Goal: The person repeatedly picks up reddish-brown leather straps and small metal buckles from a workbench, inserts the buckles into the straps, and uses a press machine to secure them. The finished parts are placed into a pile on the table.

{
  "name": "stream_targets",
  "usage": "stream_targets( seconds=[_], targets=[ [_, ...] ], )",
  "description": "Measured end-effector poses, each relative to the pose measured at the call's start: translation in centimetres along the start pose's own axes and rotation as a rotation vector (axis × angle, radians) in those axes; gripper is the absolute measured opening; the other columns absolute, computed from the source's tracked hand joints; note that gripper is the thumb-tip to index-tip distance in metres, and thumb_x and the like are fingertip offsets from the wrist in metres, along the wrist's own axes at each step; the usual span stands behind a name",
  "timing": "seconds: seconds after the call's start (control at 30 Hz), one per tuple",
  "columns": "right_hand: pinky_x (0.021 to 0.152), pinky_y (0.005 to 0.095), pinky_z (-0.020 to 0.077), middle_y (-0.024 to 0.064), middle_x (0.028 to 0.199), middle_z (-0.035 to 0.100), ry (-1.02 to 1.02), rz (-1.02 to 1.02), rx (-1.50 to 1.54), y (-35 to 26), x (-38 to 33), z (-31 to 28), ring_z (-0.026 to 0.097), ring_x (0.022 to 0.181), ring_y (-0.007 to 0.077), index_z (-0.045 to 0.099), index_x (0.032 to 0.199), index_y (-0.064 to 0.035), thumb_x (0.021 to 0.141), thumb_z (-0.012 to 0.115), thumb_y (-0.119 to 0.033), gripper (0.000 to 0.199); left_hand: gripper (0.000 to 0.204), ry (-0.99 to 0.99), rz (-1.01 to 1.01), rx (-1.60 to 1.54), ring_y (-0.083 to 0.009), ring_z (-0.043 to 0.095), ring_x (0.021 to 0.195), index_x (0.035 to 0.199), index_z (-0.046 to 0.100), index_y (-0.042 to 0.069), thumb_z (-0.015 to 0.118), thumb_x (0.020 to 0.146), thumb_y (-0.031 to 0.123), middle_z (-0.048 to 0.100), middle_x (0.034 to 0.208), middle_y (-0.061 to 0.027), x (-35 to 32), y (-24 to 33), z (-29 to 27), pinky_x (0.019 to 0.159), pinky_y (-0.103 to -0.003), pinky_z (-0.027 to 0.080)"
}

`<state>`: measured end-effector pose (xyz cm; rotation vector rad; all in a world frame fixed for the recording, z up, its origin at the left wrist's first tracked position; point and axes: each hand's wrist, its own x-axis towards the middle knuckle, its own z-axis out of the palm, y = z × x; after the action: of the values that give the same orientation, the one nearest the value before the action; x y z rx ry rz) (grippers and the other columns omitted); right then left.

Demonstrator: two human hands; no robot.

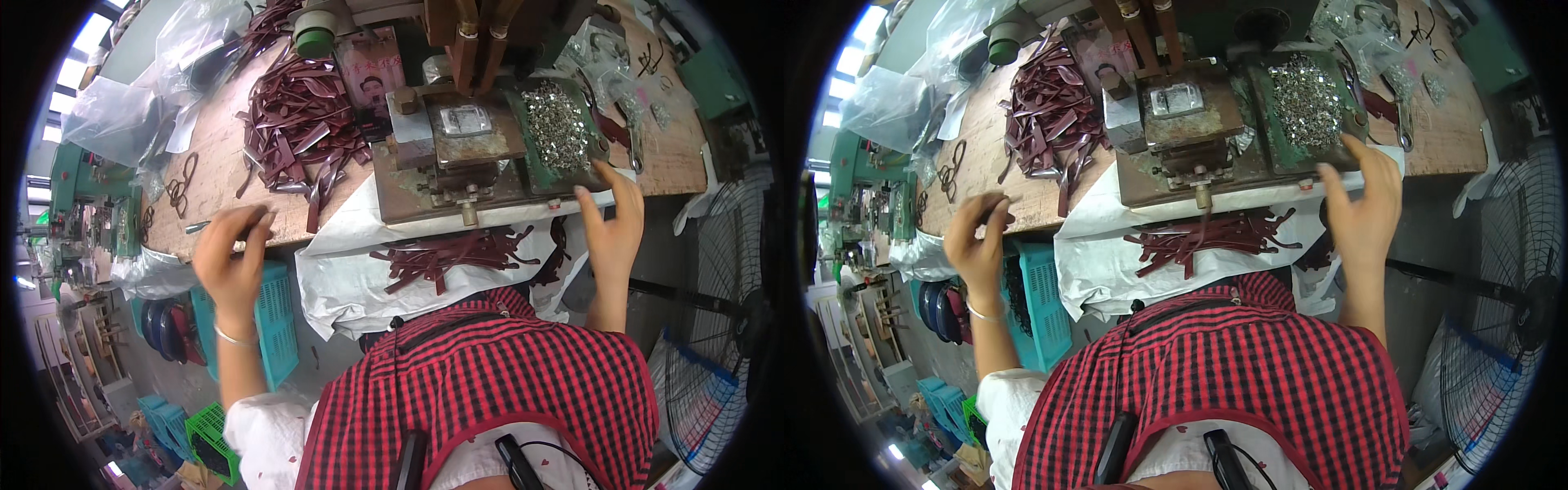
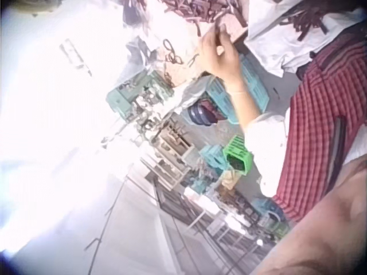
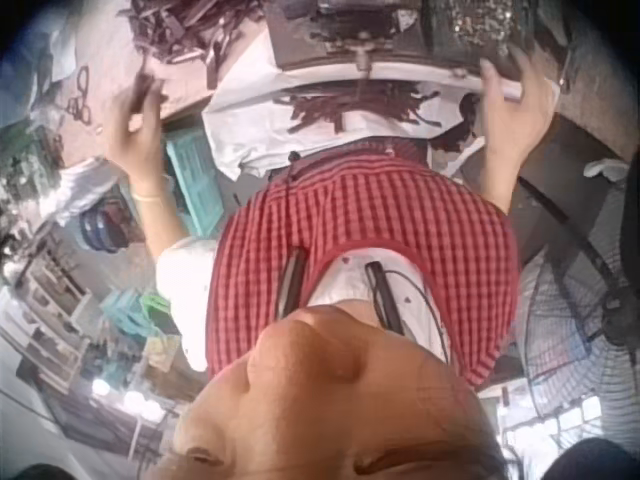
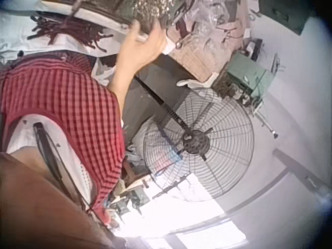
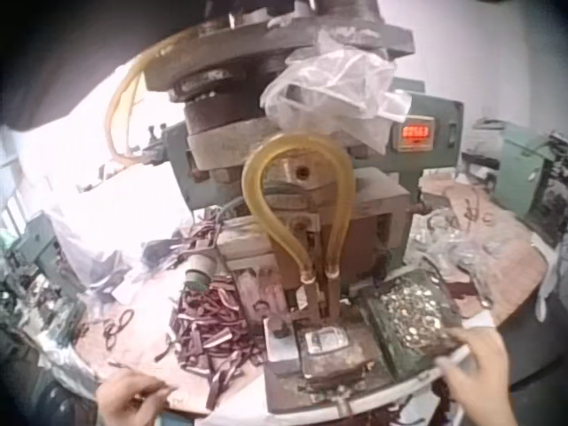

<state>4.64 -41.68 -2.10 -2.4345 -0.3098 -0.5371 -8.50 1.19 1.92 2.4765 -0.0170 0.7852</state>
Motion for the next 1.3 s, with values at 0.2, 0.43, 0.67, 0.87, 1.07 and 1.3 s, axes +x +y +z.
stream_targets(
  seconds=[0.2,0.43,0.67,0.87,1.07,1.3],
  targets=[
    [0.090,0.0448,0.0494,0.0144,0.101,0.071,0.161,-0.091,-0.103,3.5,3.0,6.6,0.063,0.101,0.0354,0.073,0.101,-0.0042,0.080,0.081,-0.017,0.026,0.017,0.042,0.547,-0.094,-0.0266,0.073,0.087,0.098,0.075,-0.003,0.081,0.082,0.001,0.075,0.106,-0.0239,2.6,9.6,8.1,0.070,-0.031,0.058],
    [0.082,0.0447,0.0502,0.0094,0.092,0.068,0.234,-0.124,-0.009,1.2,7.2,6.6,0.063,0.092,0.0325,0.073,0.089,-0.0080,0.080,0.078,-0.015,0.012,0.025,0.218,0.743,-0.066,-0.0173,0.066,0.065,0.095,0.075,0.008,0.088,0.074,0.007,0.076,0.098,-0.0118,6.0,10.7,13.6,0.052,-0.029,0.049],
    [0.084,0.0464,0.0517,0.0117,0.125,0.063,0.045,-0.386,-0.120,1.6,6.3,8.7,0.057,0.122,0.0340,0.070,0.100,-0.0100,0.083,0.076,-0.017,0.020,0.025,0.248,0.736,-0.152,-0.0181,0.066,0.063,0.095,0.074,0.008,0.088,0.074,0.006,0.076,0.093,-0.0107,6.0,10.1,14.3,0.052,-0.028,0.050],
    [0.085,0.0483,0.0547,0.0130,0.131,0.062,0.042,-0.433,-0.269,2.6,9.0,9.5,0.055,0.129,0.0336,0.068,0.101,-0.0062,0.082,0.076,-0.017,0.024,0.029,0.182,0.539,-0.280,-0.0254,0.073,0.079,0.103,0.075,0.004,0.082,0.075,-0.002,0.077,0.103,-0.0172,4.4,11.0,13.4,0.064,-0.031,0.057],
    [0.082,0.0441,0.0536,0.0132,0.103,0.071,0.185,-0.257,-0.044,3.5,7.8,8.1,0.066,0.100,0.0347,0.071,0.092,-0.0034,0.083,0.074,-0.013,0.014,0.019,0.211,0.161,-0.038,-0.0202,0.073,0.090,0.109,0.072,-0.002,0.069,0.091,-0.006,0.076,0.102,-0.0158,-1.8,5.0,8.1,0.077,-0.030,0.057],
    [0.077,0.0340,0.0541,0.0127,0.091,0.074,0.113,0.077,0.277,2.0,8.5,7.9,0.073,0.086,0.0253,0.074,0.102,-0.0062,0.091,0.071,-0.017,0.016,0.009,-0.021,-0.240,0.196,-0.0297,0.067,0.087,0.095,0.074,0.001,0.072,0.091,0.009,0.071,0.094,-0.0122,2.6,-1.3,2.0,0.078,-0.037,0.051]
  ],
)
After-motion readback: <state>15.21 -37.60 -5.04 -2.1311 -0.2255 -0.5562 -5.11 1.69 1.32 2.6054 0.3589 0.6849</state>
